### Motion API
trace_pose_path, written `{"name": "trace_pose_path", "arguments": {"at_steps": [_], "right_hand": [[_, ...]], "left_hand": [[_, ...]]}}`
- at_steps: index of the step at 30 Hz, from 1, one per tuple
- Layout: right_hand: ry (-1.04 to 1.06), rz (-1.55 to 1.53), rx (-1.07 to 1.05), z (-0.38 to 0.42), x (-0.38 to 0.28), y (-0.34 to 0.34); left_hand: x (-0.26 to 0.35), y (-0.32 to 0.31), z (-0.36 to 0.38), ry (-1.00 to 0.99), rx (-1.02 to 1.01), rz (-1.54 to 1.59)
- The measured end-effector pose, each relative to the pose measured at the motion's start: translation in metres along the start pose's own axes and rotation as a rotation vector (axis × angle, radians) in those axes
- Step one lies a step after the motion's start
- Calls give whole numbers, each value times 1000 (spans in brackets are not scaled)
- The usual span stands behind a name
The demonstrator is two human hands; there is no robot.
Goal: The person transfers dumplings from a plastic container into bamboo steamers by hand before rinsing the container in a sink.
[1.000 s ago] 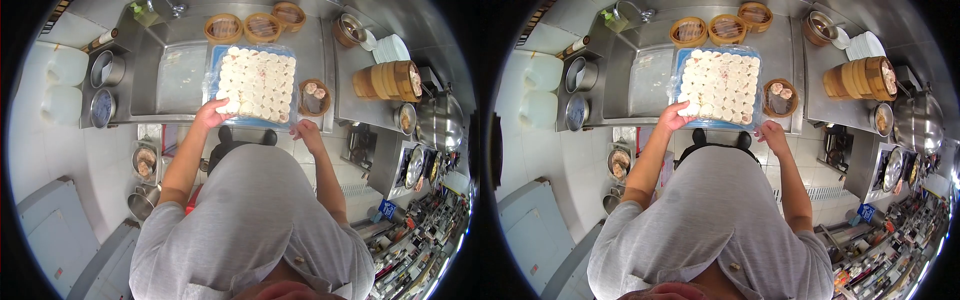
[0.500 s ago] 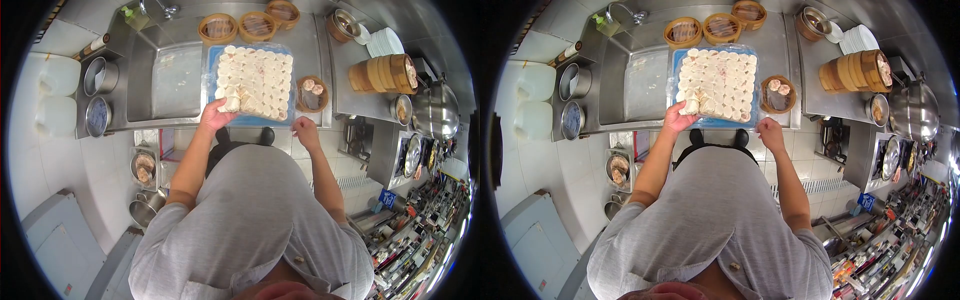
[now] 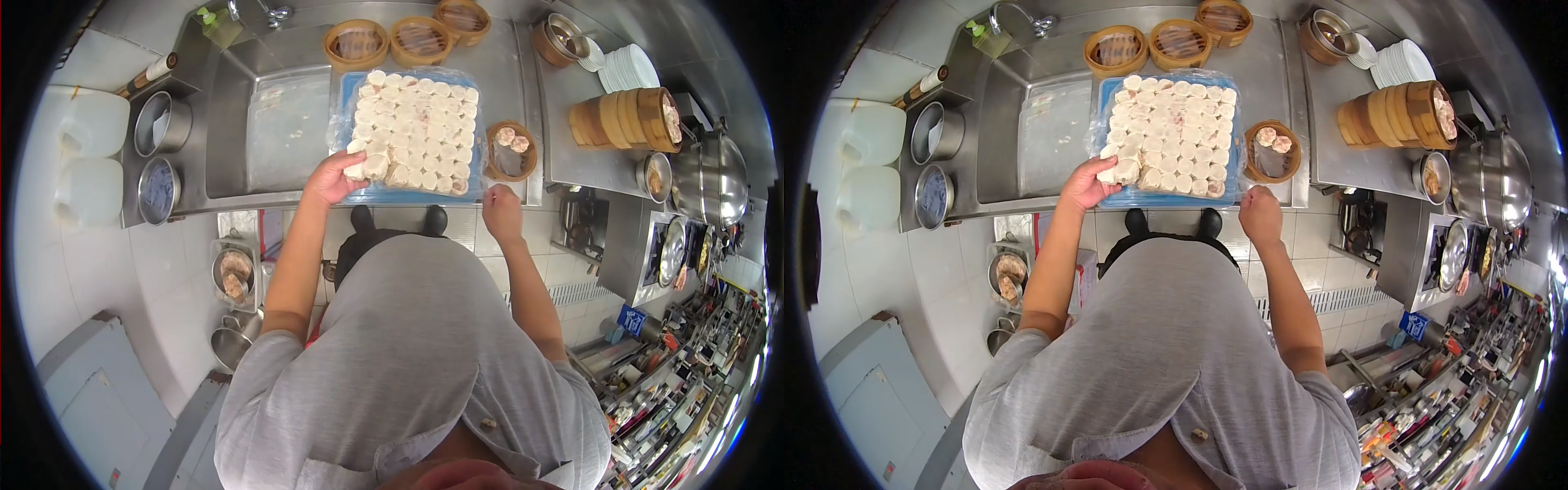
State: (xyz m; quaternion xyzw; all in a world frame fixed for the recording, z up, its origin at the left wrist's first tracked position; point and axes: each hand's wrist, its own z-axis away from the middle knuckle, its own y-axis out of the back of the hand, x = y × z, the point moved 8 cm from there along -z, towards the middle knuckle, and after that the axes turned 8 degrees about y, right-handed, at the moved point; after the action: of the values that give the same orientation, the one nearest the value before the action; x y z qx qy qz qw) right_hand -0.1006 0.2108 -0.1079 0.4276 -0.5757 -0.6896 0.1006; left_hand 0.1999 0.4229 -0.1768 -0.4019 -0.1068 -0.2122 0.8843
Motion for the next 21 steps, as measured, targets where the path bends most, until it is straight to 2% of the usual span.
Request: {"name": "trace_pose_path", "arguments": {"at_steps": [1,4,6,8,10,13,16,19,21], "right_hand": [[-23,1,9,-2,-11,9],[174,-217,163,-12,-89,53],[252,-479,37,-20,-129,44],[279,-523,-164,-33,-171,24],[503,-415,-110,-44,-205,15],[536,-253,-103,-66,-224,-9],[624,-130,-192,-77,-234,-25],[559,-204,-199,-87,-232,-32],[545,-312,-192,-94,-230,-32]], "left_hand": [[3,-3,4,9,-10,-37],[12,-18,20,-23,70,-147],[11,-22,23,-11,53,-134],[10,-24,21,0,4,-69],[4,-21,15,8,-70,57],[5,-22,14,20,-103,34],[19,-34,27,-8,-41,-146],[27,-32,31,-59,94,-337],[32,-36,37,-26,146,-437]]}}
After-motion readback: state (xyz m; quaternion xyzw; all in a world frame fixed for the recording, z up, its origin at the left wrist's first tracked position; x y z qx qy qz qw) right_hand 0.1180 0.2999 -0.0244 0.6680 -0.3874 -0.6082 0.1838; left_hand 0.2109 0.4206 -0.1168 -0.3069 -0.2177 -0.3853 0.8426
